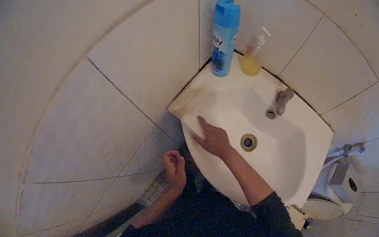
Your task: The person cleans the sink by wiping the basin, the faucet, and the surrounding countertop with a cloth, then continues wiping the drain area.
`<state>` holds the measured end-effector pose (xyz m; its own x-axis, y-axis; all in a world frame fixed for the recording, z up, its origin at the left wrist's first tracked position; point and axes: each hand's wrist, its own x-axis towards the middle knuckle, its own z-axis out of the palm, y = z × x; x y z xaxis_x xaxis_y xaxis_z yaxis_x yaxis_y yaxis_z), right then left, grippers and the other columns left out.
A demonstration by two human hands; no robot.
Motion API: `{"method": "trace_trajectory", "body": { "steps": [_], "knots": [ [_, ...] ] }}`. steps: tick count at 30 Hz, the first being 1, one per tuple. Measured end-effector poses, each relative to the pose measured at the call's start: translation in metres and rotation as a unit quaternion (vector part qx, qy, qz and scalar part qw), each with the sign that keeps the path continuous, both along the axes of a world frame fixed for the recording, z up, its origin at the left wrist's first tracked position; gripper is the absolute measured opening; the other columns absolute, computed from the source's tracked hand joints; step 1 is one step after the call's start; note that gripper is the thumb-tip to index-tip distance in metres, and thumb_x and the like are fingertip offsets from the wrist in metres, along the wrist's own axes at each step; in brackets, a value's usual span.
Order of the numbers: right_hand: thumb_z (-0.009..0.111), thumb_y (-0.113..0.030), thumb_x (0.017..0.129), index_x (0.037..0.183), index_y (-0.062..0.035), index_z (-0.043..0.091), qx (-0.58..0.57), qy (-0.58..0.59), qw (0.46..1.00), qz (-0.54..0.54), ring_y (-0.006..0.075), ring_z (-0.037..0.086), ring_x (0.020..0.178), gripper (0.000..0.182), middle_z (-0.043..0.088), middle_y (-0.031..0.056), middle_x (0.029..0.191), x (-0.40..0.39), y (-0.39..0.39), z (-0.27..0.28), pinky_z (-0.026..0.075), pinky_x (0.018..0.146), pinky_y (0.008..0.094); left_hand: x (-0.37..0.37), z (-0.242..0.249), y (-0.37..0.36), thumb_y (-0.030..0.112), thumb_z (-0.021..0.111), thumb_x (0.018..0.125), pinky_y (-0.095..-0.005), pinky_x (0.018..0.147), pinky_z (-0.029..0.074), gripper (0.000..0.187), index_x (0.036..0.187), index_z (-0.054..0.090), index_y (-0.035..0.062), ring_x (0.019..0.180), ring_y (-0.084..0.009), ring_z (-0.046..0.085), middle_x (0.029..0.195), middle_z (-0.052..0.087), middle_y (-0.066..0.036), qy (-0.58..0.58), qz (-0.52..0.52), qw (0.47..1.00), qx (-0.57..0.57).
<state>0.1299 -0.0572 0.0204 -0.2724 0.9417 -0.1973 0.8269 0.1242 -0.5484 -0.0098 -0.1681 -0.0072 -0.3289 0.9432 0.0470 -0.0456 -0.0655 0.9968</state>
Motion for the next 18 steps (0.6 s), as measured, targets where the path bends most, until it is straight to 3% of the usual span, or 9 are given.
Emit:
{"method": "trace_trajectory", "body": {
  "steps": [2, 6, 8, 9, 11, 14, 16, 18],
  "knots": [
    [0.048, -0.048, 0.079, 0.131, -0.0106, 0.028, 0.115, 0.003, 0.976, 0.184, 0.0335, 0.059, 0.083, 0.067, 0.058, 0.0175, 0.101, 0.018, -0.005, -0.003, 0.047, 0.071, 0.0428, 0.000, -0.003, 0.001, 0.009, 0.047, 0.086, -0.0246, 0.074, 0.035, 0.018, 0.100, 0.035, 0.0048, 0.080, -0.0112, 0.039, 0.090, 0.039, -0.004, -0.004, 0.009, 1.000, -0.003],
    [0.049, -0.048, 0.078, 0.132, -0.0125, 0.028, 0.118, -0.041, 0.974, 0.190, 0.0340, 0.059, 0.081, 0.067, 0.059, 0.0158, 0.100, 0.011, 0.016, -0.002, 0.047, 0.071, 0.0424, -0.003, -0.005, -0.004, 0.010, 0.047, 0.087, -0.0252, 0.077, 0.035, 0.019, 0.101, 0.036, 0.0043, 0.082, -0.0120, 0.039, 0.091, 0.040, -0.004, -0.025, 0.004, 1.000, -0.013],
    [0.055, -0.043, 0.075, 0.130, -0.0157, 0.032, 0.097, -0.040, 0.990, 0.091, 0.0322, 0.059, 0.083, 0.065, 0.059, 0.0132, 0.101, -0.001, 0.022, 0.004, 0.047, 0.070, 0.0408, -0.005, -0.004, -0.003, 0.011, 0.047, 0.087, -0.0255, 0.078, 0.034, 0.019, 0.101, 0.036, 0.0040, 0.084, -0.0126, 0.039, 0.092, 0.040, -0.004, -0.015, -0.001, 1.000, -0.019],
    [0.055, -0.043, 0.075, 0.130, -0.0157, 0.032, 0.096, -0.039, 0.990, 0.091, 0.0322, 0.059, 0.083, 0.065, 0.059, 0.0132, 0.101, 0.001, 0.018, 0.008, 0.047, 0.070, 0.0408, -0.006, -0.009, -0.004, 0.012, 0.047, 0.087, -0.0255, 0.079, 0.034, 0.019, 0.101, 0.036, 0.0039, 0.085, -0.0128, 0.039, 0.092, 0.040, -0.004, -0.010, 0.009, 1.000, -0.023],
    [0.055, -0.045, 0.075, 0.129, -0.0178, 0.033, 0.068, -0.108, 0.954, 0.270, 0.0324, 0.059, 0.076, 0.065, 0.060, 0.0123, 0.092, 0.016, 0.006, 0.023, 0.048, 0.066, 0.0406, -0.009, -0.020, -0.004, 0.012, 0.047, 0.088, -0.0254, 0.080, 0.034, 0.019, 0.102, 0.037, 0.0038, 0.085, -0.0130, 0.039, 0.092, 0.040, -0.004, -0.010, 0.018, 0.999, -0.026],
    [0.052, -0.050, 0.075, 0.129, -0.0220, 0.036, 0.047, -0.115, 0.922, 0.367, 0.0309, 0.060, 0.072, 0.063, 0.060, 0.0131, 0.085, 0.024, -0.007, 0.039, 0.047, 0.065, 0.0418, -0.014, -0.025, -0.005, 0.013, 0.047, 0.088, -0.0249, 0.080, 0.034, 0.019, 0.100, 0.037, 0.0038, 0.086, -0.0123, 0.039, 0.092, 0.040, -0.005, -0.044, 0.032, 0.998, -0.021],
    [0.053, -0.050, 0.074, 0.127, -0.0208, 0.038, 0.048, -0.154, 0.926, 0.341, 0.0312, 0.060, 0.071, 0.063, 0.061, 0.0125, 0.080, 0.009, 0.004, 0.040, 0.047, 0.063, 0.0424, -0.014, -0.025, -0.002, 0.014, 0.047, 0.088, -0.0244, 0.075, 0.035, 0.019, 0.100, 0.037, 0.0042, 0.081, -0.0116, 0.040, 0.088, 0.040, -0.004, -0.087, 0.042, 0.995, -0.014],
    [0.054, -0.050, 0.073, 0.126, -0.0205, 0.039, 0.109, -0.098, 0.965, 0.217, 0.0309, 0.060, 0.070, 0.063, 0.061, 0.0118, 0.076, -0.003, 0.018, 0.026, 0.047, 0.061, 0.0428, -0.009, -0.006, -0.002, 0.014, 0.047, 0.088, -0.0240, 0.071, 0.035, 0.018, 0.099, 0.037, 0.0046, 0.077, -0.0111, 0.040, 0.086, 0.040, -0.003, -0.080, 0.040, 0.996, -0.012]
  ]
}}
